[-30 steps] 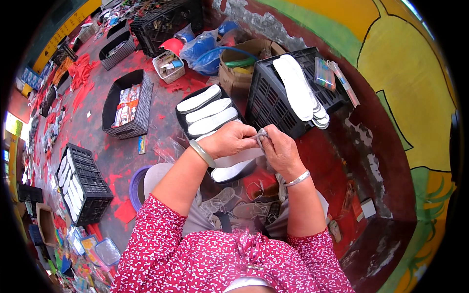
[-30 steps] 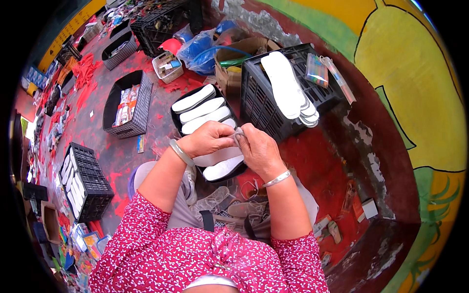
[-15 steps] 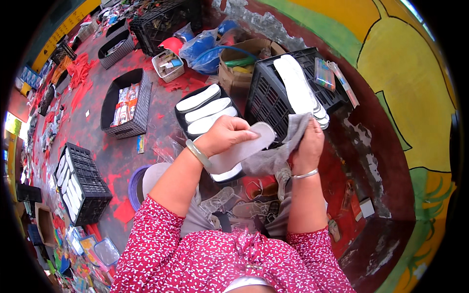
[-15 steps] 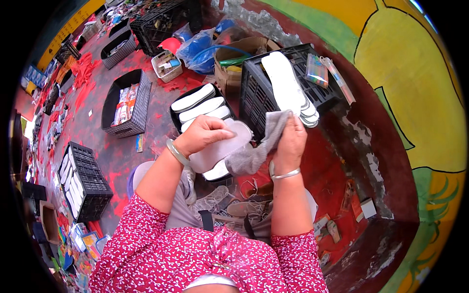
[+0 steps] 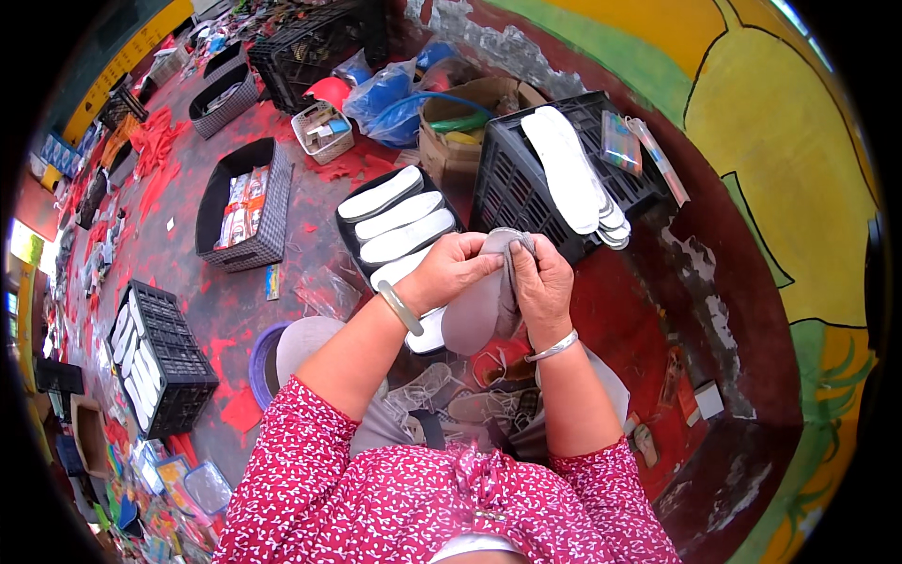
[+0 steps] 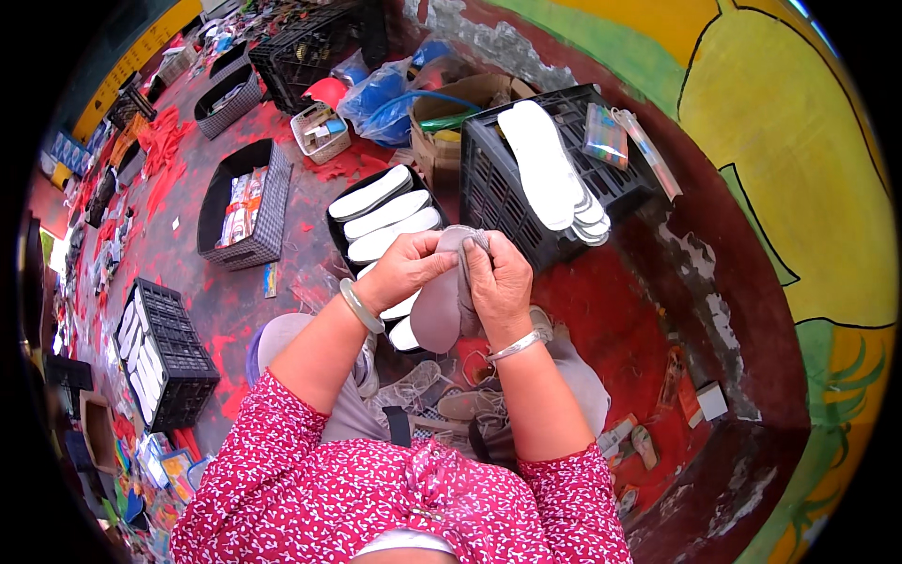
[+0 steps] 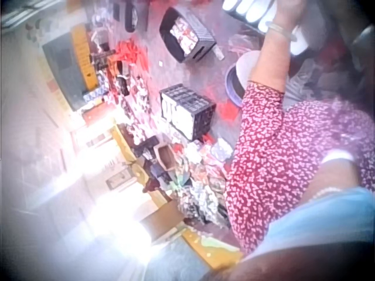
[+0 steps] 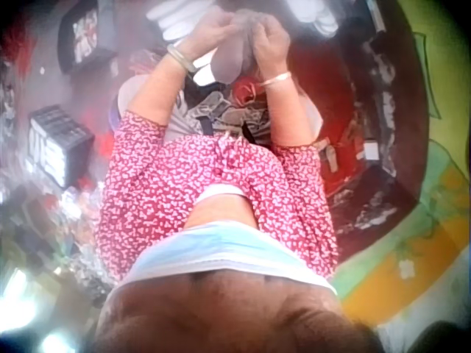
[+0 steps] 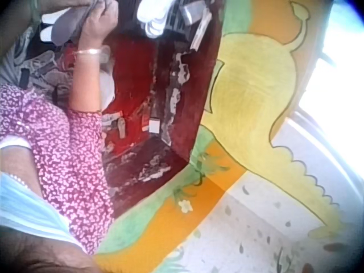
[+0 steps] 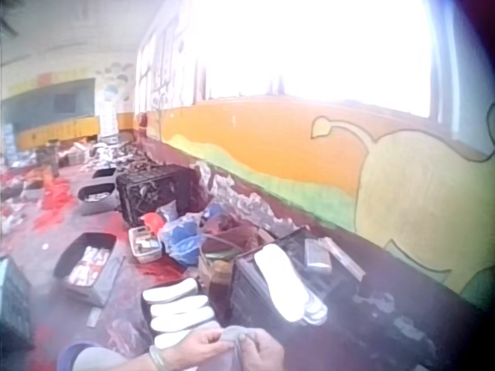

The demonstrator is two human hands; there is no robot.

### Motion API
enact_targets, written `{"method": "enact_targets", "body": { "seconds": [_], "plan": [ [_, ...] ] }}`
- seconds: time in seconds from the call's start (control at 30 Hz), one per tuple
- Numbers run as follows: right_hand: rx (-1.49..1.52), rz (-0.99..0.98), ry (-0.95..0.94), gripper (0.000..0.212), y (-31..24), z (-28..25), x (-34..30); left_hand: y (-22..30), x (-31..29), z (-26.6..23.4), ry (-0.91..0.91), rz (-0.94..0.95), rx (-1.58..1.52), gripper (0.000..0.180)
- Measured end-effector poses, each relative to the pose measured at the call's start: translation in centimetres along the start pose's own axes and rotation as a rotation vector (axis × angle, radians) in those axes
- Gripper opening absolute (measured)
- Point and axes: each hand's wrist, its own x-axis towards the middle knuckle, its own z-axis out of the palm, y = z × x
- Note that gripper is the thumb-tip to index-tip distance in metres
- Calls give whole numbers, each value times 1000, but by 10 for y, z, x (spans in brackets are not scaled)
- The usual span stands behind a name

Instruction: The person wipes shoe soles using a small cloth. They pick up individual soles from a stack, clean both sides with the cloth, and then place them back onto the stack or into a nearby crate.

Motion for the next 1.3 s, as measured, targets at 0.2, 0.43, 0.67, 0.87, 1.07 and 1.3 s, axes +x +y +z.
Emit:
{"method": "enact_targets", "body": {
  "seconds": [0.2,0.43,0.67,0.87,1.07,1.3],
  "plan": [
    [-122,-66,98,29,-9,-2,1,11,-2,5,-61,-36,49,24],
    [236,144,118,34,-11,5,-6,20,-5,3,-95,-67,51,23],
    [580,328,290,32,-16,-23,15,25,-16,-4,4,-135,2,19],
    [232,308,-212,21,-23,-18,7,23,-11,-5,-29,-127,161,17],
    [-235,-38,-41,27,-9,-4,4,18,-7,5,-52,-75,199,19],
    [638,479,129,36,-10,-27,18,29,-14,-1,123,-100,44,23]
  ]
}}
